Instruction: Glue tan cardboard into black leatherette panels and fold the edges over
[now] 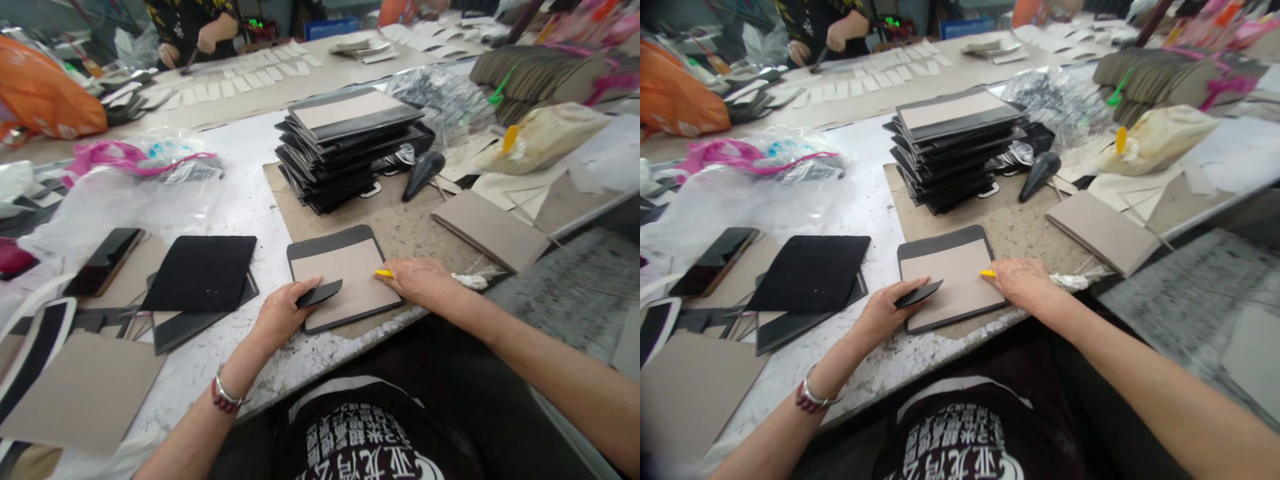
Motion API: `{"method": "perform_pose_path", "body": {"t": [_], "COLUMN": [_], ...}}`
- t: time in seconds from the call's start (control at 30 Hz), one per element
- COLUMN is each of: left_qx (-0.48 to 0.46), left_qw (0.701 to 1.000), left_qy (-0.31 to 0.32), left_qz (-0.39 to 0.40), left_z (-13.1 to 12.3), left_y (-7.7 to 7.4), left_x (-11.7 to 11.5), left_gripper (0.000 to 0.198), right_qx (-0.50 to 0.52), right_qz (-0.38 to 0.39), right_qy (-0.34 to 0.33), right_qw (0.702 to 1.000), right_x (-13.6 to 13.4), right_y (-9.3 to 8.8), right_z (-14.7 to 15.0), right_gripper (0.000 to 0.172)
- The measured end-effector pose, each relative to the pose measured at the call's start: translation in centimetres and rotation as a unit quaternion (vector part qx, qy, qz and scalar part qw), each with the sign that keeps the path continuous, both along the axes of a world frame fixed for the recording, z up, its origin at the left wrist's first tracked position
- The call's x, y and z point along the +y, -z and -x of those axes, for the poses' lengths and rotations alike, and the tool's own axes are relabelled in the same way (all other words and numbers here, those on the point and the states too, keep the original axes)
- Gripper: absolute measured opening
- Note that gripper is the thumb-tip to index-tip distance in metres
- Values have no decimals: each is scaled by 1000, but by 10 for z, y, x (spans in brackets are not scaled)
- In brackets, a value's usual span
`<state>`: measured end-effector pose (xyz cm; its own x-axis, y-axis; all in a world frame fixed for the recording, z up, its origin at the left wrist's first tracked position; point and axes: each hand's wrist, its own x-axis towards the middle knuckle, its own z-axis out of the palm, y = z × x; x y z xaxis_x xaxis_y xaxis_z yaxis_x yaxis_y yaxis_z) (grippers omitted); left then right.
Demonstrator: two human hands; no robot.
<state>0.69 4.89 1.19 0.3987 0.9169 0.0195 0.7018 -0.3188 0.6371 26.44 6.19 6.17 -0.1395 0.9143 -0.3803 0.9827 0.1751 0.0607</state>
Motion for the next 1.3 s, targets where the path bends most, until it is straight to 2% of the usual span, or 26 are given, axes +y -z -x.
{"method": "perform_pose_path", "body": {"t": [0.17,0.23,0.3,0.37,0.47,0.57,0.63,0.77,0.87,0.93,1.1,1.17,1.3], "left_qx": [52,68,70,52,-17,-99,-132,-127,-118,-123,-143,-145,-124], "left_qw": [999,998,997,997,994,983,974,962,957,956,963,966,975], "left_qy": [4,2,-2,-19,-47,-36,-21,-26,-10,7,22,23,28], "left_qz": [4,14,23,47,102,152,183,240,265,265,227,210,185], "left_z": [-2,-3,-4,-4,-4,-2,0,6,9,9,7,5,5], "left_y": [-8,-12,-14,-14,-12,-13,-15,-23,-29,-30,-26,-23,-16], "left_x": [-2,-4,-4,-3,3,12,18,28,33,35,34,32,30], "left_gripper": [36,37,38,39,39,35,33,38,38,38,41,42,43], "right_qx": [-21,-28,1,104,325,427,475,603,656,664,693,686,628], "right_qz": [-14,-48,-105,-159,-193,-196,-183,-178,-136,-107,-103,-107,-154], "right_qy": [9,16,25,48,75,85,113,188,230,252,266,262,251], "right_qw": [1000,998,994,981,923,879,854,754,706,696,662,671,720], "right_x": [-11,-17,-25,-34,-49,-61,-66,-69,-66,-63,-59,-58,-59], "right_y": [2,-1,-12,-29,-59,-71,-68,-49,-39,-34,-22,-16,-11], "right_z": [-10,-22,-35,-45,-49,-37,-22,15,38,49,73,81,82], "right_gripper": [44,40,35,34,43,46,45,39,35,33,29,26,22]}}
